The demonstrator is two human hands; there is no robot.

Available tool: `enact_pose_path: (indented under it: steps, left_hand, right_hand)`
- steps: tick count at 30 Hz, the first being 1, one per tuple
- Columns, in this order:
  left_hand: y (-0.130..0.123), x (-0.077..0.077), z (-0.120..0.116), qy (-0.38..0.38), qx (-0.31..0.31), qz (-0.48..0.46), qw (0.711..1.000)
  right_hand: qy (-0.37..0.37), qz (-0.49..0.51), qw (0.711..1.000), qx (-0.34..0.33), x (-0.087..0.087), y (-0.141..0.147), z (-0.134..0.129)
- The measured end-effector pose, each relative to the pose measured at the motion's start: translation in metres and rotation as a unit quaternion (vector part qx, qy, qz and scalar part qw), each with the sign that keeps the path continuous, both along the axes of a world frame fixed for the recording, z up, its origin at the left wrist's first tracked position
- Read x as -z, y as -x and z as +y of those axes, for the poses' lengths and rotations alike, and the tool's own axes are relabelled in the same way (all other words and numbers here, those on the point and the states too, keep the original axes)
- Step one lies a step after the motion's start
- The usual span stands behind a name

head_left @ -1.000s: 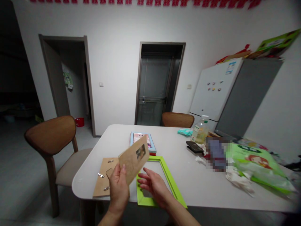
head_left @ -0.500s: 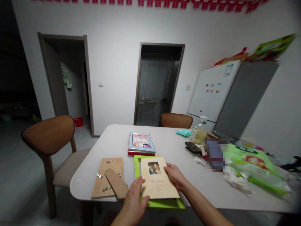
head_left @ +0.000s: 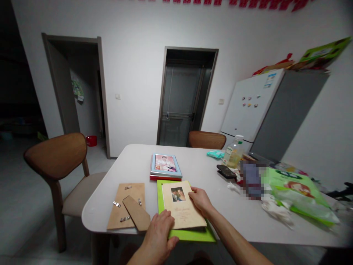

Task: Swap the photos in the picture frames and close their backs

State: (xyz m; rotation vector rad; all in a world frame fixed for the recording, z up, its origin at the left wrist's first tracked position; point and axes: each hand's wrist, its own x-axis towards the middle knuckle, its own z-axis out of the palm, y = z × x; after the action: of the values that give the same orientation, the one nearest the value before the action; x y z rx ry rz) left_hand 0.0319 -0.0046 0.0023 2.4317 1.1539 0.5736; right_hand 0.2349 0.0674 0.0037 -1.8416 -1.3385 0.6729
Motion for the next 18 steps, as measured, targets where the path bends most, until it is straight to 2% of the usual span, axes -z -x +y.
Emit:
enact_pose_path:
  steps: [8, 13, 16, 18]
  left_hand:
    - [0.003, -0.003, 0.002, -0.001, 0.028, 0.025, 0.999]
    - [0.003, -0.007, 0.001, -0.016, 0.035, 0.037, 0.999]
    - [0.018, -0.006, 0.0, -0.018, 0.047, 0.038, 0.998]
    - [0.041, -0.002, 0.002, -0.032, 0.022, 0.04, 0.998]
  right_hand:
    - [0.015, -0.192, 0.981, 0.015, -0.002, 0.007, -0.004]
    - [0.029, -0.335, 0.942, 0.011, 0.001, 0.011, -0.009]
    - [0.028, -0.368, 0.929, 0.01, 0.003, 0.01, -0.01]
    - [0.01, -0.356, 0.934, 0.009, 0.002, 0.012, -0.012]
